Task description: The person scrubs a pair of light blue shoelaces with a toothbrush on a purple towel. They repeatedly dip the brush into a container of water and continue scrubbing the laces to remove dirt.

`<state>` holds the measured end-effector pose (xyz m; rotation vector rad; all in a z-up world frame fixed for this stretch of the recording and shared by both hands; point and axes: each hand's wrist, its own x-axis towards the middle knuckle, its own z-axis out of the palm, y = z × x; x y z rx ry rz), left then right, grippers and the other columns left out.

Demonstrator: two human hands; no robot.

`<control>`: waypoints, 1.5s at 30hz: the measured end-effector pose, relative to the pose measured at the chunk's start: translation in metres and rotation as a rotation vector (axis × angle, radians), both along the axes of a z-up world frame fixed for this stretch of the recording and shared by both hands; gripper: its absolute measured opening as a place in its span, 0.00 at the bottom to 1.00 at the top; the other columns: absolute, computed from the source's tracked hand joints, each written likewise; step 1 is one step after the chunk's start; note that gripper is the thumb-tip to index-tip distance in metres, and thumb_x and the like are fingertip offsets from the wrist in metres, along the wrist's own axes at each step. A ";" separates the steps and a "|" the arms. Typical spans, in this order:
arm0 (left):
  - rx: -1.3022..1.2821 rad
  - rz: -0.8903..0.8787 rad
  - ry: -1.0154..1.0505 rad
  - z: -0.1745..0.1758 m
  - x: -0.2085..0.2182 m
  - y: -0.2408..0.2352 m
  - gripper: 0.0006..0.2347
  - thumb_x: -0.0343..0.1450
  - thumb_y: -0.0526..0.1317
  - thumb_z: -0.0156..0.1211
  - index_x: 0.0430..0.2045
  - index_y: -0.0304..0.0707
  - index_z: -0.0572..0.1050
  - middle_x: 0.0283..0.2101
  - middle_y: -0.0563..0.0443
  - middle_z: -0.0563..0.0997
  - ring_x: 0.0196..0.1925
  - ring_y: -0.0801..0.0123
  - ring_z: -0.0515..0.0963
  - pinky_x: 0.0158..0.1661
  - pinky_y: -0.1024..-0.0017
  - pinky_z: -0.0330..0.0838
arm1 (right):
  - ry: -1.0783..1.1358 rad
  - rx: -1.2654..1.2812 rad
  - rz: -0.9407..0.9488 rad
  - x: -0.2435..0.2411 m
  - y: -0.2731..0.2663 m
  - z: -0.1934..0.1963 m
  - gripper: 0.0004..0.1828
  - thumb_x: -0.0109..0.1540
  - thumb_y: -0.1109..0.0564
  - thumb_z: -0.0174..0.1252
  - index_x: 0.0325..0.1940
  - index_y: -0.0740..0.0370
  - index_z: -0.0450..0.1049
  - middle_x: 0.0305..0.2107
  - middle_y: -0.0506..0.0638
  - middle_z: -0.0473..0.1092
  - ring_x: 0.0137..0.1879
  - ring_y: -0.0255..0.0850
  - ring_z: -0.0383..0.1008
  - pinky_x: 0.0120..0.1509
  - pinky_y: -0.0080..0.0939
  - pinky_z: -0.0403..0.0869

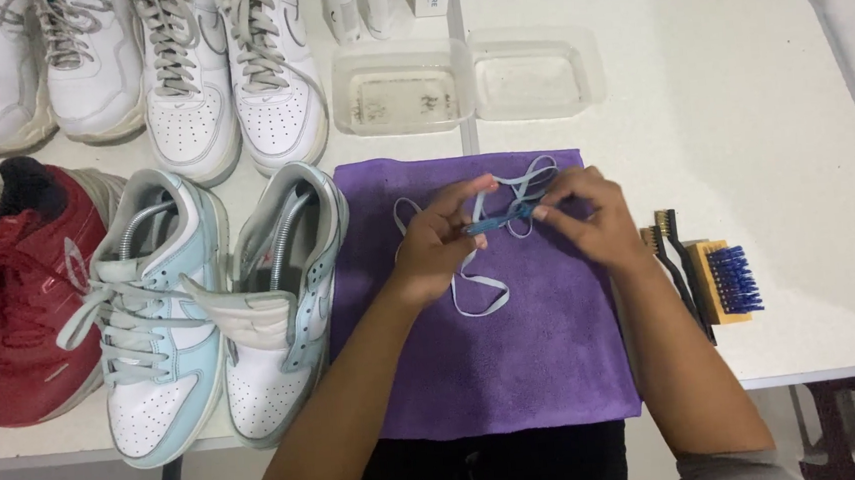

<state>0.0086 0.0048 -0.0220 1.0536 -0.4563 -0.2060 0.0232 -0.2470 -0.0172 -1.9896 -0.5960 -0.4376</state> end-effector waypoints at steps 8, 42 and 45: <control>-0.060 0.022 0.021 0.004 -0.003 -0.003 0.28 0.66 0.22 0.59 0.65 0.34 0.67 0.62 0.42 0.73 0.35 0.80 0.74 0.39 0.79 0.77 | 0.015 0.010 -0.062 0.005 0.002 -0.005 0.08 0.57 0.62 0.73 0.34 0.62 0.78 0.30 0.56 0.76 0.39 0.54 0.76 0.52 0.51 0.69; 0.251 -0.129 0.076 0.019 -0.009 -0.006 0.11 0.71 0.31 0.59 0.46 0.33 0.80 0.38 0.40 0.84 0.39 0.69 0.78 0.40 0.72 0.70 | 0.276 0.275 -0.247 0.002 0.017 0.020 0.06 0.64 0.67 0.60 0.43 0.63 0.81 0.29 0.53 0.76 0.37 0.39 0.72 0.49 0.43 0.69; 0.264 -0.100 0.067 0.026 -0.008 -0.004 0.08 0.71 0.33 0.60 0.42 0.36 0.83 0.38 0.42 0.85 0.40 0.69 0.79 0.41 0.73 0.70 | 0.295 0.247 -0.233 -0.001 0.020 0.024 0.07 0.63 0.67 0.60 0.43 0.62 0.81 0.28 0.50 0.75 0.37 0.37 0.72 0.50 0.40 0.70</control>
